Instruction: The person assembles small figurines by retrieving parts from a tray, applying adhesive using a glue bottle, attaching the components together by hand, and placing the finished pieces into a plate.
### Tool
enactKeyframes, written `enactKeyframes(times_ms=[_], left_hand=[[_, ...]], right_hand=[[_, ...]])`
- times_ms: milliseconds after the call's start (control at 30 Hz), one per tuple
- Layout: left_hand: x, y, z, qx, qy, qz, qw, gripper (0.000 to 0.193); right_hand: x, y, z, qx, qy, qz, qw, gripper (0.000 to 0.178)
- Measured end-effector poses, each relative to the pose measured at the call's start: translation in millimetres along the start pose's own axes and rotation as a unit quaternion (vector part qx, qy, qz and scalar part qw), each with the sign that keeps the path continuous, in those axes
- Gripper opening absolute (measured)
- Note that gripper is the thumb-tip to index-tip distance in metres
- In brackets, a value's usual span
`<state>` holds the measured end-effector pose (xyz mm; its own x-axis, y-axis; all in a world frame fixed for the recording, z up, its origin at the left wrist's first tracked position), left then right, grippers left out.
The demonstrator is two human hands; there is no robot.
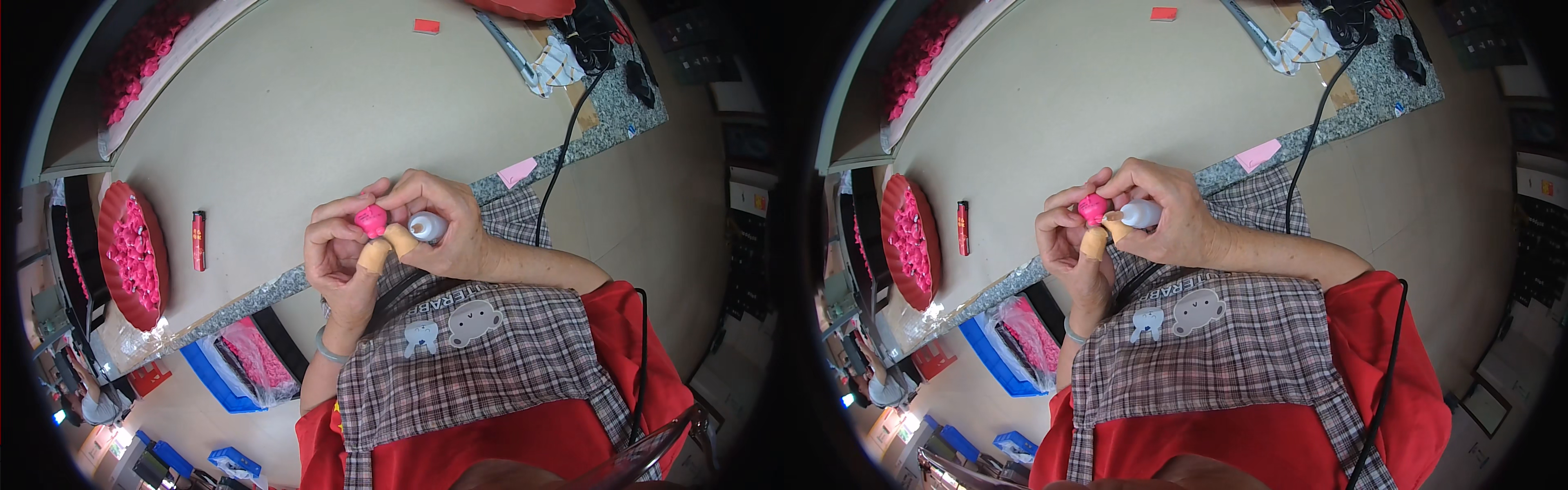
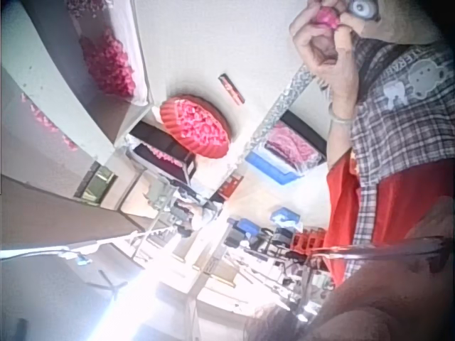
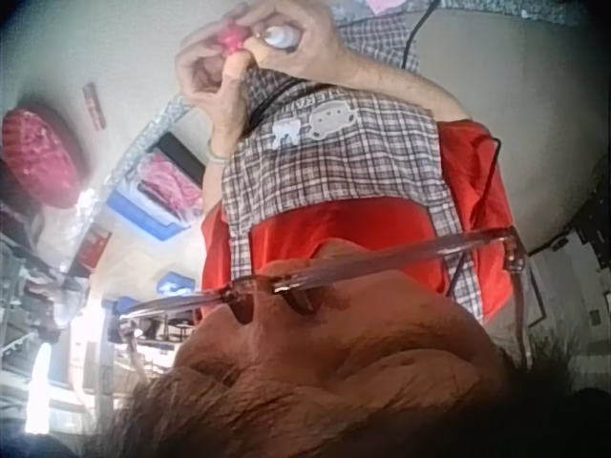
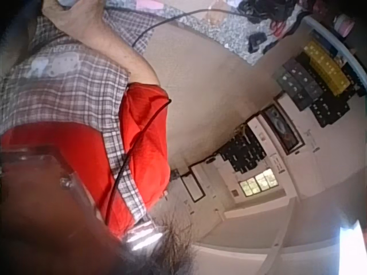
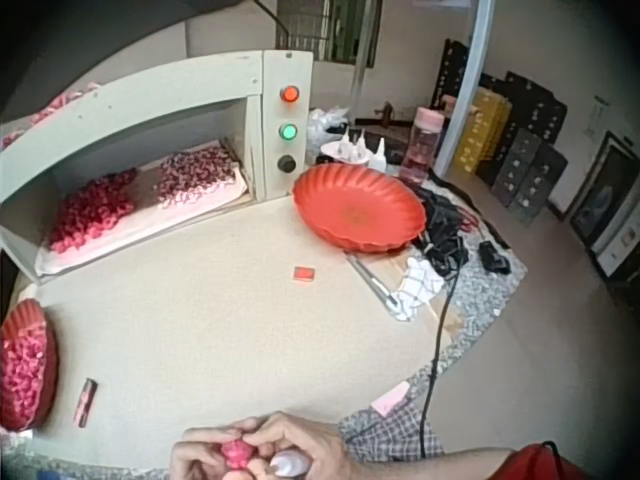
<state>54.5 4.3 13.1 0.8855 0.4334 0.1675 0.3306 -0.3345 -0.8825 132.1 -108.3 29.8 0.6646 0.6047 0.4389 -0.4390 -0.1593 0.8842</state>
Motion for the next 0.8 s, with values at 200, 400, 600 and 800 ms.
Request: enactKeyframes(times_ms=[200, 400, 600, 800], left_hand=[[-1.2, 3.2, 1.5, -0.025, 0.000, -0.003, 1.000, 0.026], [-1.2, 3.6, 0.6, -0.048, -0.008, -0.002, 0.999, 0.034], [-0.7, 4.1, 0.6, -0.034, -0.016, 0.003, 0.999, 0.037], [0.1, 5.3, 0.7, -0.028, -0.016, 0.001, 0.999, 0.037]], right_hand=[[-0.3, 1.2, 0.1, -0.008, 0.001, 0.001, 1.000, 0.026], [1.5, 1.5, 1.3, -0.001, 0.009, -0.016, 1.000, 0.027], [3.4, 1.2, 3.2, -0.015, 0.024, -0.024, 0.999, 0.032], [1.8, -2.4, 2.6, -0.020, 0.014, -0.007, 1.000, 0.034]])
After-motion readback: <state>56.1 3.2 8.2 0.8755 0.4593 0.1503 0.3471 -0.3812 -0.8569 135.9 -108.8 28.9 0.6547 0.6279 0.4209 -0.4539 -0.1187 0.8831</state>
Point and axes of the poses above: each hand's wrist, its own x-axis towards the middle knuckle, its own z-axis out of the back of the hand, y = z × x, the point moved 4 cm from there along x, towards the middle knuckle, and after that the axes turned 8 degrees about z, right-handed, at the moved point
